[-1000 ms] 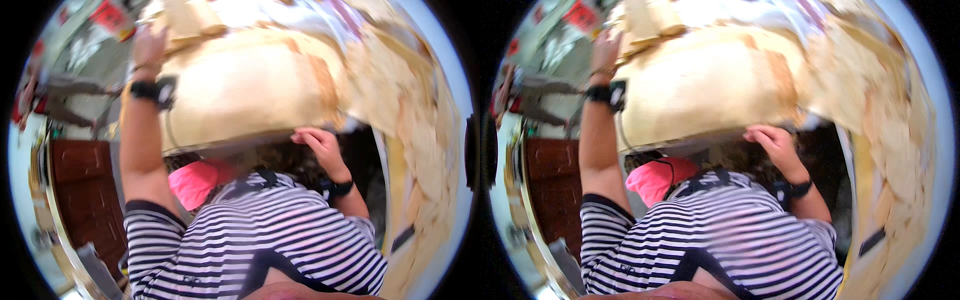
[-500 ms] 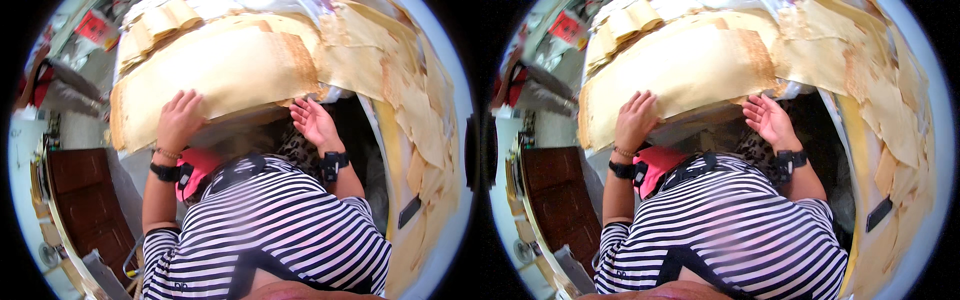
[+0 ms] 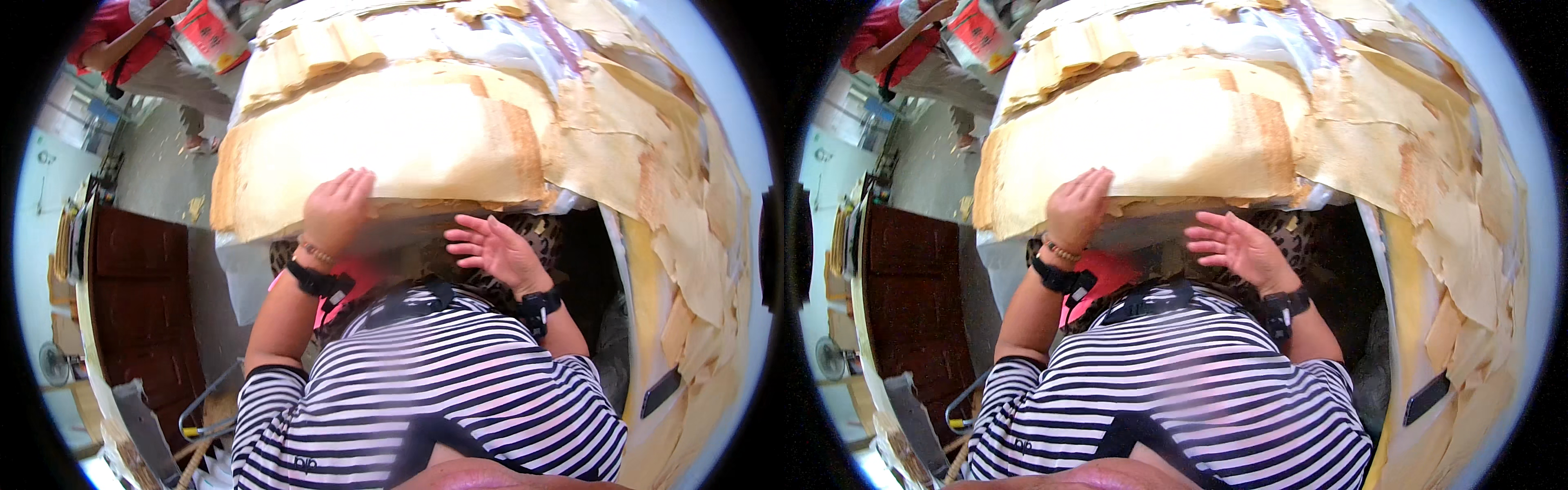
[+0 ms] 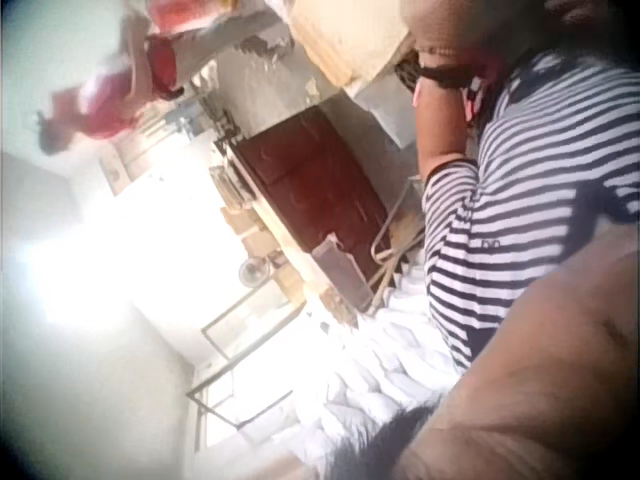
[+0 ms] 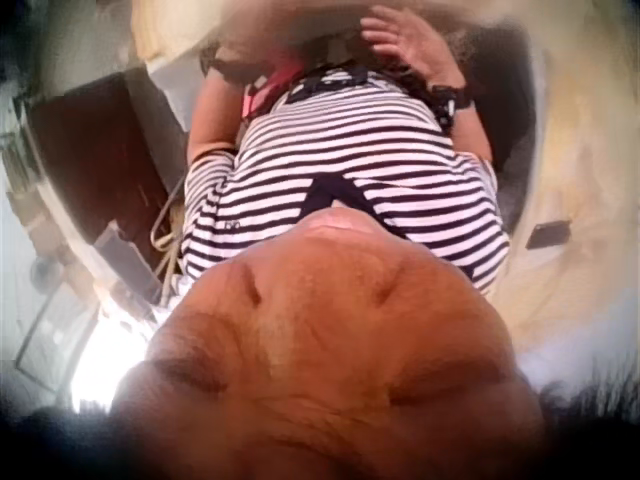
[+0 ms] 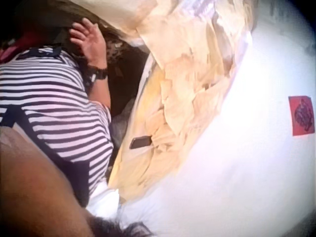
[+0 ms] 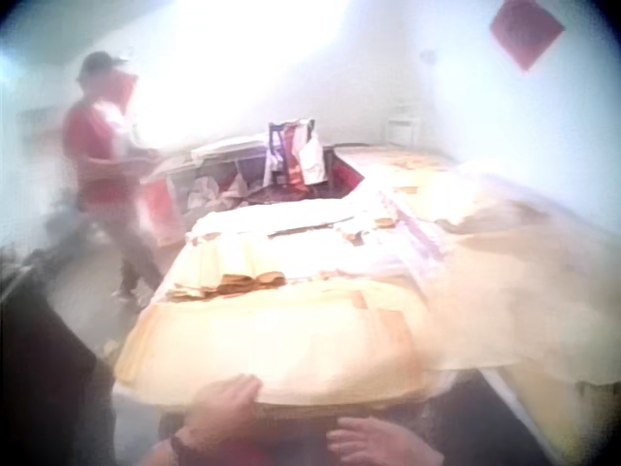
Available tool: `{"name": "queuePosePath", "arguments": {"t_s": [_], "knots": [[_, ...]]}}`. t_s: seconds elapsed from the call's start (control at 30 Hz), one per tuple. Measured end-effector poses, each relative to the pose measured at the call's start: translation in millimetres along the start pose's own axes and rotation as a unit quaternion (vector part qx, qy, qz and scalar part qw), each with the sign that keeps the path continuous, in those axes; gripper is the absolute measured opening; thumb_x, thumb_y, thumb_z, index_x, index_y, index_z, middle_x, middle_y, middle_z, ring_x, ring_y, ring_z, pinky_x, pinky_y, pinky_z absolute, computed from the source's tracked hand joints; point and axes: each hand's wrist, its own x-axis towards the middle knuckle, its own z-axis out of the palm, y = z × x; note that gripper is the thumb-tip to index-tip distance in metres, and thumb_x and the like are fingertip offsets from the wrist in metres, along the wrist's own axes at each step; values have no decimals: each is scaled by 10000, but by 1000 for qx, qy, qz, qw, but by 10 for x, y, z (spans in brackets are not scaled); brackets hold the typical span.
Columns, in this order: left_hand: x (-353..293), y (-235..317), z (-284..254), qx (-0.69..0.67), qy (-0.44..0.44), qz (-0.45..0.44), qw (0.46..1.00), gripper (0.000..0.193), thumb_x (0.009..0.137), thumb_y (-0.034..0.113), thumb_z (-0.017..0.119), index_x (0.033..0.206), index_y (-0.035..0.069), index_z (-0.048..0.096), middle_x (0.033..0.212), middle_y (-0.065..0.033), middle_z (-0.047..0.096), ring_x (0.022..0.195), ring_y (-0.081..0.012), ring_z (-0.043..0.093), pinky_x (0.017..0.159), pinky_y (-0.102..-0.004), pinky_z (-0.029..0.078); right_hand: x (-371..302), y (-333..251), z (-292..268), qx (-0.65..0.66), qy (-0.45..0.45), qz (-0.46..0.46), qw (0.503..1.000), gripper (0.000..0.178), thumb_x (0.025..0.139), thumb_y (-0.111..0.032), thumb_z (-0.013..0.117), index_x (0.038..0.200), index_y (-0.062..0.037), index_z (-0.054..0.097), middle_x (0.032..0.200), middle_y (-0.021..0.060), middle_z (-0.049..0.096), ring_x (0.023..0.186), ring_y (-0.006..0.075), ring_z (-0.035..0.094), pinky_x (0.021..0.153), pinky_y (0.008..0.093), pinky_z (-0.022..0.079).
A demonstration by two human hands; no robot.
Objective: The person sorts and stacks large, thin sheets of yellowish material by hand on a table, peeling them apart and smoothing them onto a stack.
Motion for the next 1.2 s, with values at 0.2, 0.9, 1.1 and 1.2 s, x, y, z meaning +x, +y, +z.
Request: {"name": "queuePosePath", "arguments": {"t_s": [0.2, 0.9, 1.1, 1.2], "knots": [[-3, 14, -130, -33, 3, 4, 999, 288, 809, 111, 684, 1096, 128, 696, 1087, -43, 725, 1007, -211, 699, 824, -342, 565, 72, -122, 183, 55, 71, -140, 986, 526, 1048, -420, 454, 1434, -63, 453, 1335, 210, 584, 1182, 301, 612, 947, 429, 539], [-833, -494, -369, 63, 56, -188, 979, 428, 797, -43, 576, 1190, 90, 682, 1245, -100, 680, 1199, -295, 608, 1041, -444, 421, 323, 505, 18, 74, 39, 183, 980, 633, 956, -600, 554, 1306, -73, 557, 1303, 145, 629, 1154, 261, 627, 925, 410, 533], [-445, -494, -505, 70, 29, -90, 993, 446, 796, -44, 585, 1211, 88, 685, 1252, -90, 685, 1241, -296, 585, 1078, -430, 392, 340, 545, -93, 173, 5, 7, 985, 544, 991, -470, 574, 1363, -78, 512, 1349, 176, 588, 1210, 299, 602, 952, 441, 540], [-789, -708, -341, 24, 14, -188, 982, 485, 791, -48, 539, 1239, 85, 667, 1231, -95, 692, 1210, -315, 597, 1066, -437, 396, 342, 490, -143, 174, 23, -65, 982, 431, 1013, -426, 556, 1304, -108, 555, 1287, 137, 631, 1201, 272, 610, 925, 419, 554]]}}
